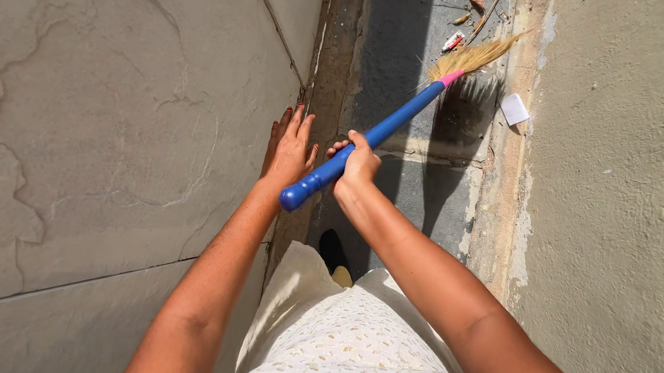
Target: The person sweeps a narrow outdoor walkway and a patio area using a broom, pushing leaves and litter into a pile.
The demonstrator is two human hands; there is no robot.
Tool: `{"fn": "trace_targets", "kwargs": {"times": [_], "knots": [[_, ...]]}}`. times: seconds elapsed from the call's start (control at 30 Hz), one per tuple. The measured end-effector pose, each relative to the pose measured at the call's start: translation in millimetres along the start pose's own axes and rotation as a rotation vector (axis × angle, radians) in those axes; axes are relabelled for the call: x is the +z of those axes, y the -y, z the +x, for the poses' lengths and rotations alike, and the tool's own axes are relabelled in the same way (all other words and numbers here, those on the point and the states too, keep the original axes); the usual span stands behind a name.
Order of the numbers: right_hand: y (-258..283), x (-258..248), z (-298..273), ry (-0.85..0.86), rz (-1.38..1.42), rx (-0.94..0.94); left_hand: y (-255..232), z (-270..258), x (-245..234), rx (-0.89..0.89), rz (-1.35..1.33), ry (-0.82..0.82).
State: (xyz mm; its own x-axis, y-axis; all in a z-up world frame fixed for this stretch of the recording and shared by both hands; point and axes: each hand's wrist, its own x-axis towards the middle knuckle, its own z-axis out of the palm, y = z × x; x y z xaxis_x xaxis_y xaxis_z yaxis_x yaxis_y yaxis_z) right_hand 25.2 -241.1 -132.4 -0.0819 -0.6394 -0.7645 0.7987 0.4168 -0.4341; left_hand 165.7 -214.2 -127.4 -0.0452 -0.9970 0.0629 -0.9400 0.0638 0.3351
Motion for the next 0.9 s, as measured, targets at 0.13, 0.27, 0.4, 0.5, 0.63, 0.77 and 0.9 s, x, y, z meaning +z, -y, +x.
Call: {"fn": "trace_targets", "kwargs": {"times": [0.13,0.27,0.4,0.5,0.63,0.77,0.9], "knots": [[-25,15,-45,-0.057,0.129,0.065,12,-9,1,-0.036,0.035,-0.005],[-36,31,-30,-0.040,0.172,0.137,25,-27,-3,-0.021,0.021,-0.077],[-22,34,59,-0.019,0.137,0.282,33,-31,-14,-0.096,0.050,0.040],[-8,30,116,0.093,0.016,0.378,36,-32,-16,-0.104,0.048,0.073],[17,28,155,0.191,-0.128,0.390,43,-26,-15,-0.080,0.041,0.071],[73,5,169,0.255,-0.212,0.260,48,-19,-12,-0.058,0.016,0.065],[97,-24,139,0.193,-0.175,0.091,46,-9,-1,-0.027,0.046,0.090]]}}
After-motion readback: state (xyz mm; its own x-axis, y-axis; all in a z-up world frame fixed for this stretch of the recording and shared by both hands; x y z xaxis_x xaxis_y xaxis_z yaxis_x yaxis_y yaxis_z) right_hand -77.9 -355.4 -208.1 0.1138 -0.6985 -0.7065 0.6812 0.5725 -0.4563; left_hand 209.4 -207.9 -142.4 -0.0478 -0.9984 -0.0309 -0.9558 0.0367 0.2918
